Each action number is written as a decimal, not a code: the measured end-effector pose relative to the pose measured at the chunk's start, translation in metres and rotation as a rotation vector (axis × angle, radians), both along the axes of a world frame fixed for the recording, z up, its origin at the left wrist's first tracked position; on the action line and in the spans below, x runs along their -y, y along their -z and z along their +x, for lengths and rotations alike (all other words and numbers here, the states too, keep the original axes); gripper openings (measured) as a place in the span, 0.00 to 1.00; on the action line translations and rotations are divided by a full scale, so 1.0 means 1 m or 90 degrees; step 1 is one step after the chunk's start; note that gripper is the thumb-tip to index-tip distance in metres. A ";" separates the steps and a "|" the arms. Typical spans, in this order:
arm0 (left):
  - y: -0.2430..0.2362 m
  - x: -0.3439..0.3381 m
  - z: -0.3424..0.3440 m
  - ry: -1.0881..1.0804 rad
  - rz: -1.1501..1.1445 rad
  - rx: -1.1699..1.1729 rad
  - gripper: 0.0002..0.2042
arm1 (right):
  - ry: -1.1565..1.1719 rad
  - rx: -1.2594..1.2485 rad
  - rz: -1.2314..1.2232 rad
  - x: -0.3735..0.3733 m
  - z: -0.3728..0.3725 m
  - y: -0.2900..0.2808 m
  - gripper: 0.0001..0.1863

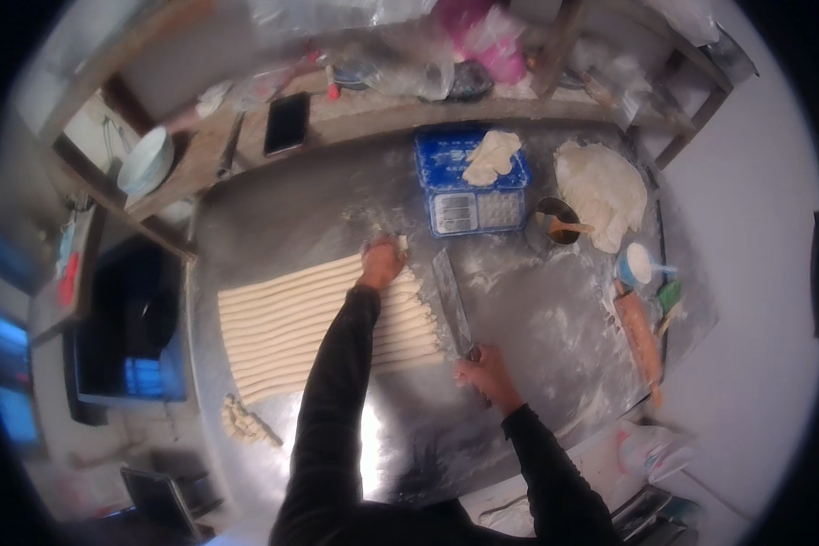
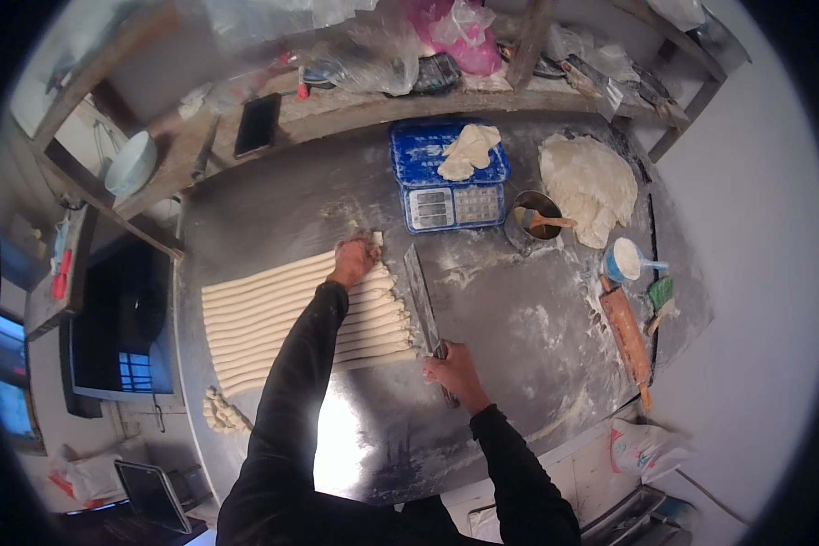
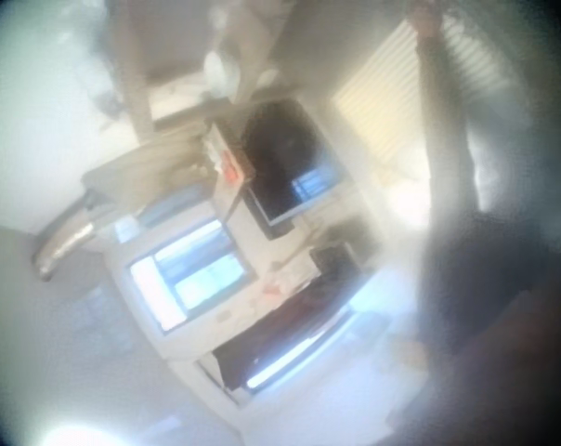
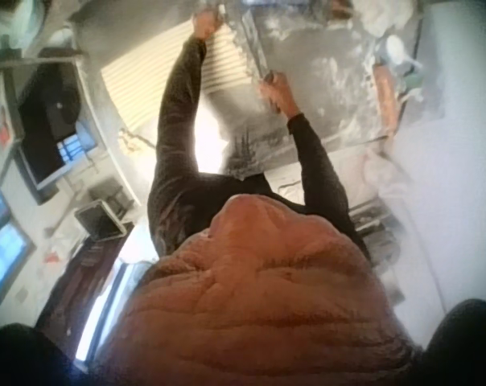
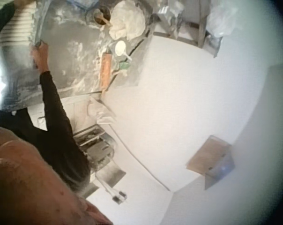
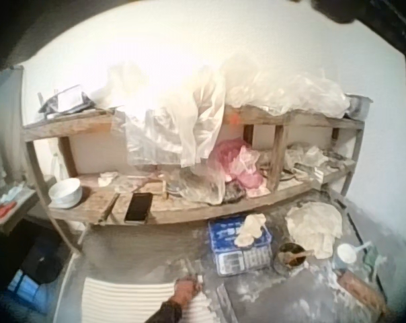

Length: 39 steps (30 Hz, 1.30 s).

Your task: The person rolls a long strip of dough on a floured metal table, then uses a bench scraper to cut the dough into smaller pieces. The person gathers the cut pieces and places them onto a digital scale.

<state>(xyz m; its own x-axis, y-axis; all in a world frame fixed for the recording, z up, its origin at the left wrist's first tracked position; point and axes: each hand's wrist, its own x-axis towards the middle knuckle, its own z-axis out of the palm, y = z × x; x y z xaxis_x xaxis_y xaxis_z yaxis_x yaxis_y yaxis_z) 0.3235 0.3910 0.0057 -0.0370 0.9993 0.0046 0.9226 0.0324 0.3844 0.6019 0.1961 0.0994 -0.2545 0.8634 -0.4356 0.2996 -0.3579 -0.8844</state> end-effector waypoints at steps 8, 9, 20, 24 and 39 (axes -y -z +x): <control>0.019 0.000 -0.023 0.084 0.201 0.186 0.20 | 0.043 -0.111 -0.010 -0.020 -0.014 0.001 0.06; 0.016 0.003 -0.021 0.063 0.193 0.220 0.19 | 0.040 -0.110 -0.006 -0.028 -0.018 0.001 0.07; -0.016 0.020 -0.036 -0.132 0.053 0.505 0.14 | -0.015 -0.111 -0.030 -0.097 -0.075 0.019 0.08; -0.049 0.006 -0.011 -0.135 -0.123 0.470 0.23 | -0.034 -0.074 -0.074 -0.101 -0.075 0.028 0.08; -0.060 -0.021 0.021 -0.175 -0.154 0.238 0.22 | -0.117 0.024 -0.143 -0.131 -0.093 0.005 0.09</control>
